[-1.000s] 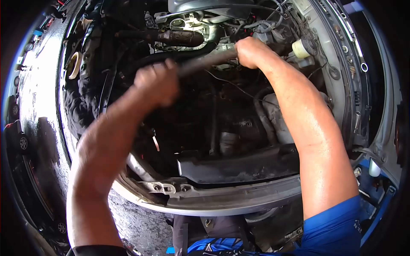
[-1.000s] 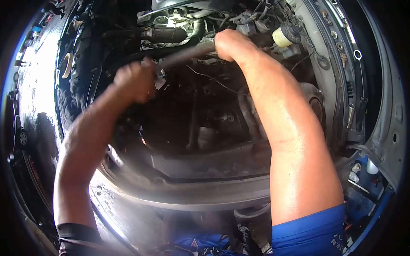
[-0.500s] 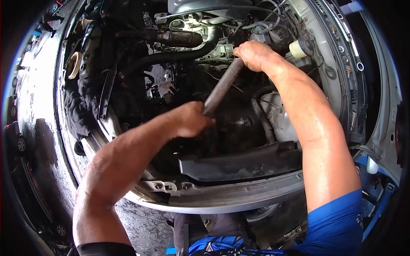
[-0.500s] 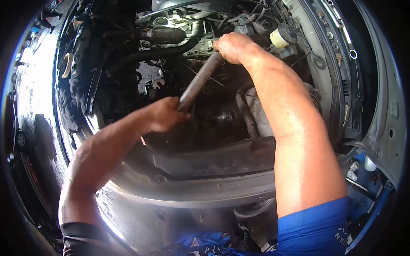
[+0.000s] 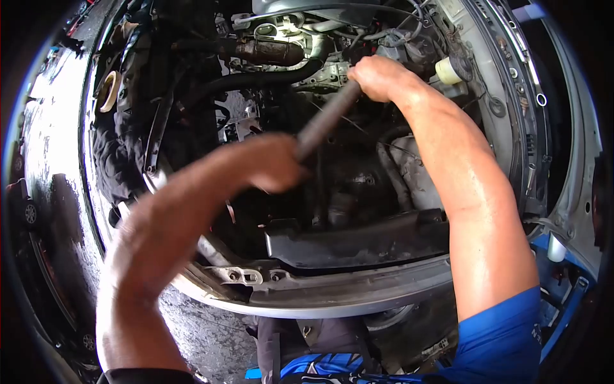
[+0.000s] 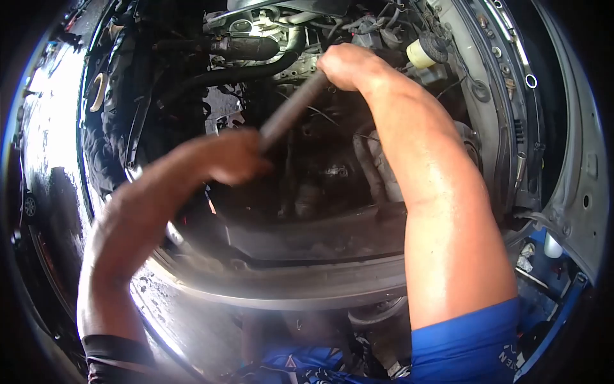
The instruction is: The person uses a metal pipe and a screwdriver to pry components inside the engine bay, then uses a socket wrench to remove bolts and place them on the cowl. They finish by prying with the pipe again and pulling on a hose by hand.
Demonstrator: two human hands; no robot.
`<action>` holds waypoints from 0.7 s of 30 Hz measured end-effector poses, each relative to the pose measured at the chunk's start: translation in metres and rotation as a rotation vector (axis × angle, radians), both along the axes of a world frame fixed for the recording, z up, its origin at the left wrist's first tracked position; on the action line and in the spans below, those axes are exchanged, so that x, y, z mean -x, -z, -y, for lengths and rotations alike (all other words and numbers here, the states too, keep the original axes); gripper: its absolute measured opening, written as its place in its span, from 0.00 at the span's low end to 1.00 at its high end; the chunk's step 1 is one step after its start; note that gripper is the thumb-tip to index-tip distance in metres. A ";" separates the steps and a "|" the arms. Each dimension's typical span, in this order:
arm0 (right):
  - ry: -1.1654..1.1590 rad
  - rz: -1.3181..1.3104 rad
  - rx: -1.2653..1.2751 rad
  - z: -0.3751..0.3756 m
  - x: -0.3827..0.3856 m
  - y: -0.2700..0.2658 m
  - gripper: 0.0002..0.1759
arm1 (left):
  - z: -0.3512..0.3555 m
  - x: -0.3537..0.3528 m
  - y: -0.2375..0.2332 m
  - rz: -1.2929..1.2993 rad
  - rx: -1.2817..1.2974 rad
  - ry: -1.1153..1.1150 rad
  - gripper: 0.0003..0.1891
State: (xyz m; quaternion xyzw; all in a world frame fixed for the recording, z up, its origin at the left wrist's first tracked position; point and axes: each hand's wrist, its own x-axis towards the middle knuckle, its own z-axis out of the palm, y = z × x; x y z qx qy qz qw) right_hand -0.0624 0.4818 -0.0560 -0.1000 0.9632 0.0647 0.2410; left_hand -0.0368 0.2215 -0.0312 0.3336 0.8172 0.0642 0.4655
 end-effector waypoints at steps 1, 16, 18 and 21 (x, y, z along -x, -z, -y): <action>-0.092 -0.096 0.033 -0.013 -0.001 0.012 0.11 | -0.007 -0.022 0.002 0.202 -0.033 -0.144 0.27; 0.150 0.015 0.063 -0.005 -0.008 0.012 0.16 | -0.003 0.022 0.001 -0.055 0.122 -0.003 0.22; -0.048 -0.100 0.091 -0.011 -0.008 0.007 0.15 | -0.002 -0.017 0.009 0.234 -0.051 -0.208 0.28; 0.097 -0.054 0.033 -0.008 -0.008 0.005 0.15 | -0.005 0.006 0.022 0.080 0.008 0.053 0.30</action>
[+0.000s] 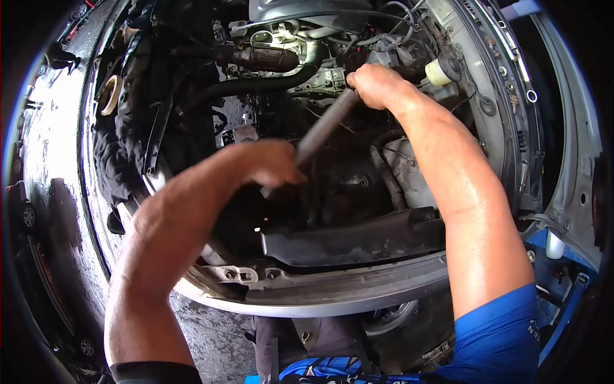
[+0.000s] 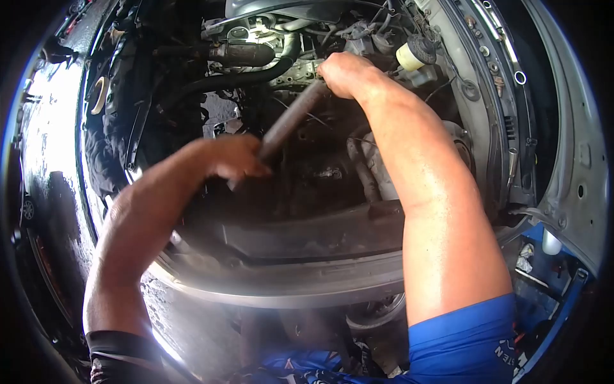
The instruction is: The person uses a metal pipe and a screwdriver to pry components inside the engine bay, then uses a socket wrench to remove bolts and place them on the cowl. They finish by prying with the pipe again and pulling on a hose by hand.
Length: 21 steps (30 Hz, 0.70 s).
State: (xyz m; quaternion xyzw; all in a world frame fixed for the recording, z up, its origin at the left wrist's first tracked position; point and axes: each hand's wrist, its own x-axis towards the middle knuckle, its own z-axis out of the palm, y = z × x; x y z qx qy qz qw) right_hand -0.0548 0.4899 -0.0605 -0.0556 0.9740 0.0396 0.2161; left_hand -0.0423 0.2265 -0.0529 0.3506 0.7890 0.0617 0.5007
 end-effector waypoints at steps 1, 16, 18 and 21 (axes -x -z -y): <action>0.071 0.028 -0.018 0.005 0.001 0.001 0.15 | 0.000 0.025 0.012 -0.178 0.085 0.078 0.29; -0.091 -0.121 -0.016 -0.020 0.009 0.023 0.11 | -0.009 -0.008 -0.017 0.145 -0.044 -0.137 0.30; 0.074 -0.046 -0.017 0.002 0.015 0.017 0.13 | -0.002 0.037 -0.010 -0.450 0.121 0.067 0.23; 0.409 0.066 0.013 0.035 0.022 0.002 0.16 | 0.022 0.118 0.019 -1.233 -0.095 -0.078 0.17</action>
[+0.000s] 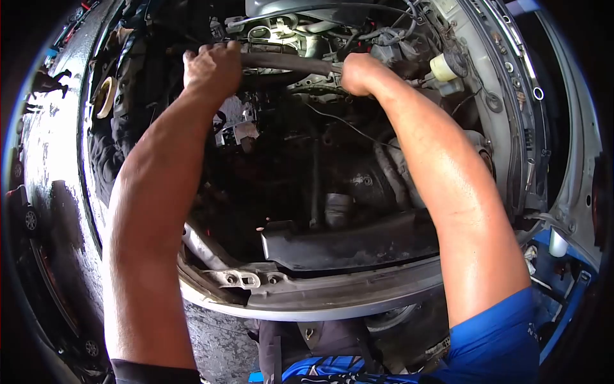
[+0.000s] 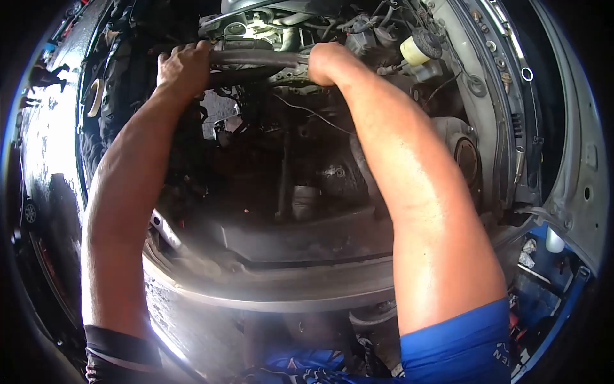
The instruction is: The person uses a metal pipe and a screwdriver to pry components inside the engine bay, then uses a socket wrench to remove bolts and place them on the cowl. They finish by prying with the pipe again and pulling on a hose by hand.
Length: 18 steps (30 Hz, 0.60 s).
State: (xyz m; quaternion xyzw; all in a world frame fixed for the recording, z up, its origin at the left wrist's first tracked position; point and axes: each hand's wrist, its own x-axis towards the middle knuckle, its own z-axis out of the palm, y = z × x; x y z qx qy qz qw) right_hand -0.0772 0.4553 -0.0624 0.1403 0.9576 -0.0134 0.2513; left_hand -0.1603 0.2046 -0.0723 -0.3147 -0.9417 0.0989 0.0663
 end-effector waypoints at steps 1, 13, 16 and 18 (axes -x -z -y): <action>0.017 -0.033 0.001 -0.005 0.001 0.009 0.15 | -0.005 -0.001 0.005 -0.027 0.063 -0.022 0.17; -0.548 -0.116 -0.028 -0.037 -0.009 0.009 0.15 | -0.023 -0.114 -0.017 1.196 0.000 -0.081 0.29; -0.423 -0.068 -0.030 -0.021 -0.008 -0.004 0.14 | -0.002 -0.097 -0.022 0.779 -0.077 -0.238 0.21; -0.309 -0.104 0.047 -0.011 -0.007 -0.014 0.14 | 0.005 -0.086 -0.031 0.663 -0.086 -0.194 0.21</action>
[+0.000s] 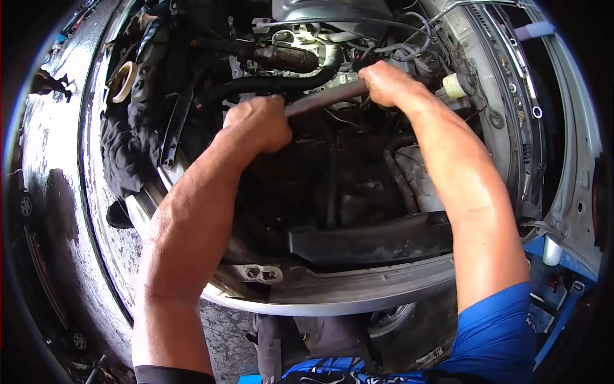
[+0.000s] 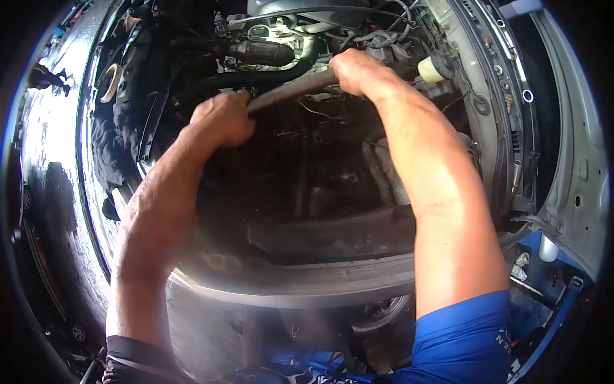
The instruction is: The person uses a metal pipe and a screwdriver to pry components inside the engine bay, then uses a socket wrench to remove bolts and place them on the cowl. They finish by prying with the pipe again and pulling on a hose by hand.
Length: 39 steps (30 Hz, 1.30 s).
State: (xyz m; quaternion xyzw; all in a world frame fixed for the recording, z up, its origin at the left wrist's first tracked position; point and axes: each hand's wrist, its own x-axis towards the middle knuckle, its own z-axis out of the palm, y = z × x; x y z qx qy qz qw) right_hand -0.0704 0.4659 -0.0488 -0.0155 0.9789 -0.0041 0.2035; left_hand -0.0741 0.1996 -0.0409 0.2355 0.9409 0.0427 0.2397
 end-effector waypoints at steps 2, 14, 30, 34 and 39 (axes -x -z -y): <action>-0.014 -0.041 0.006 0.000 0.010 -0.003 0.13 | 0.002 0.006 -0.023 -0.048 0.012 -0.025 0.21; 0.024 -0.223 0.142 0.046 0.032 0.061 0.13 | 0.037 0.036 -0.024 -0.127 0.113 -0.171 0.19; 0.003 -0.085 0.071 0.050 0.043 0.062 0.15 | 0.036 0.045 -0.008 0.008 0.189 -0.153 0.21; 0.029 -0.105 0.054 0.054 0.044 0.071 0.15 | 0.039 0.044 -0.007 -0.052 0.127 -0.190 0.17; 0.128 -0.122 0.098 0.051 0.041 0.072 0.15 | 0.035 0.045 -0.012 -0.099 0.096 -0.241 0.17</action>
